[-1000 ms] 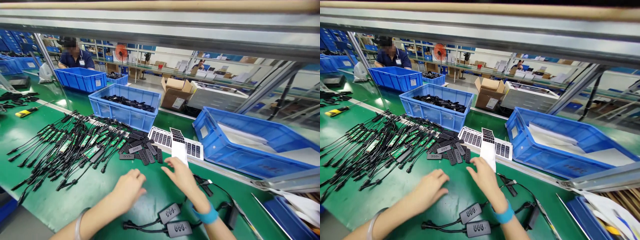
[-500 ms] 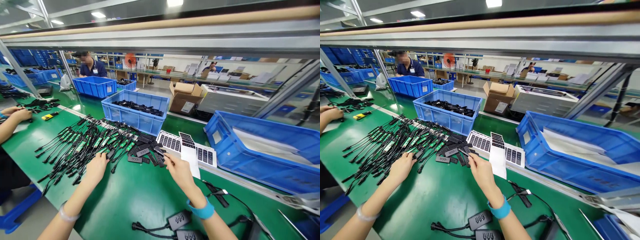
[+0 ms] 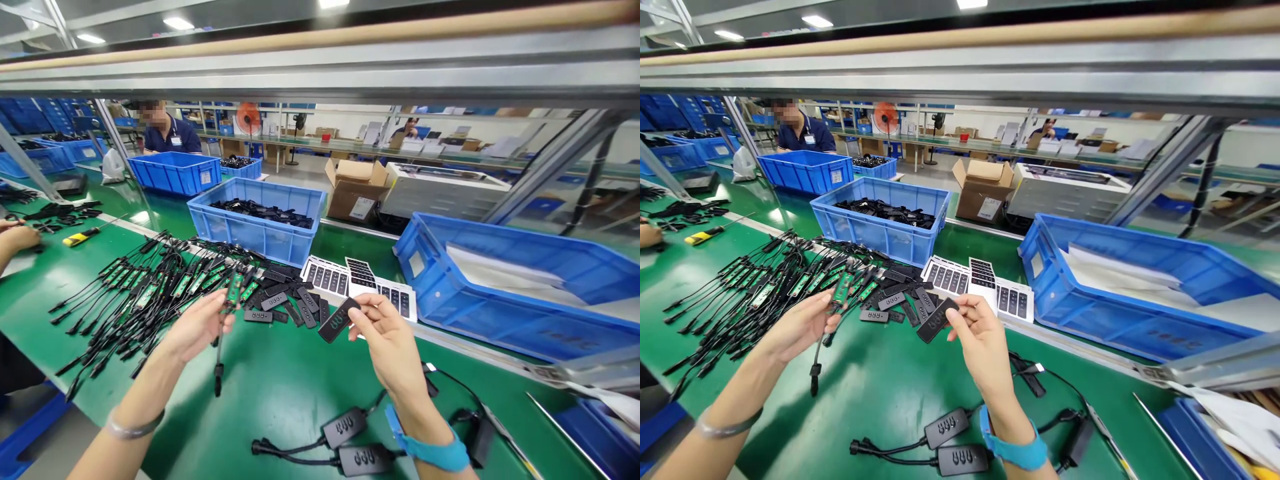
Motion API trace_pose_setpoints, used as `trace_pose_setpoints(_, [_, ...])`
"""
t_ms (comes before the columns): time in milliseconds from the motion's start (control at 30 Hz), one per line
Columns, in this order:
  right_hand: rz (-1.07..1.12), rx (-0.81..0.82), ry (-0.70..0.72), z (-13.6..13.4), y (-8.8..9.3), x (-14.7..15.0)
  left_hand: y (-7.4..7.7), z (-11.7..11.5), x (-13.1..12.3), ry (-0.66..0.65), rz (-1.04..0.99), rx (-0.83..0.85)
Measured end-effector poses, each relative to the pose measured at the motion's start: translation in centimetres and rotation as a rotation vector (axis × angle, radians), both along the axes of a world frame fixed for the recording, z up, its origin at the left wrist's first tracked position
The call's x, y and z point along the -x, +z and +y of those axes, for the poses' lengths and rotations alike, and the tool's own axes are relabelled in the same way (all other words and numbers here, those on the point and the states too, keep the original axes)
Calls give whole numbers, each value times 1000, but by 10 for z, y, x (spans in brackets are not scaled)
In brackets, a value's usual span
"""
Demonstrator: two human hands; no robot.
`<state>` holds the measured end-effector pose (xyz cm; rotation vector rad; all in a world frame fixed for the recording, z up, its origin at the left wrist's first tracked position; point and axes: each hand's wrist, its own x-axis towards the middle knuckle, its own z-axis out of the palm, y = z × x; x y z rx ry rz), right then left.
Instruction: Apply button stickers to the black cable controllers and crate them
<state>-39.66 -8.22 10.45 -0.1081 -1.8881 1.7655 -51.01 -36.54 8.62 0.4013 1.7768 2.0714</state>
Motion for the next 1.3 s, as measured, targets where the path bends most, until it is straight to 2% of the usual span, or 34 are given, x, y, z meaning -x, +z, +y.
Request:
trace_pose_setpoints(33, [3, 37, 14, -1, -1, 1, 4, 14, -8, -66, -132, -188])
trace_pose_setpoints(100, [4, 93, 38, -3, -3, 2, 4, 44, -25, -205, -315, -353])
trace_pose_setpoints(200, [-27, 112, 79, -8, -8, 5, -11, 80, -43, -326, -427, -426])
trace_pose_setpoints(333, [-97, 98, 125, -14, -19, 11, -37, 101, -53, -333, -459, -429])
trace_pose_setpoints(433, [-138, 89, 141, -18, -27, 16, -45, 103, -56, -361, -440, -404])
trace_pose_setpoints(633, [-189, 66, 126, -19, -34, 18, -46, 101, -60, -368, -328, -363])
trace_pose_setpoints(867, [-220, 116, 150, -23, -49, 23, -53, 101, -62, -282, 16, -60])
trace_pose_setpoints(967, [-256, 161, 243, -23, -53, 25, -58, 101, -62, -241, 159, 61])
trace_pose_setpoints(1067, [-302, 108, 337, -23, -55, 26, -58, 99, -63, -248, 294, 176])
trace_pose_setpoints(1167, [-253, 42, 285, -25, -58, 25, -57, 98, -64, -255, 400, 268])
trace_pose_setpoints(1300, [-153, 106, 242, -31, -52, 23, -55, 94, -60, -232, 431, 317])
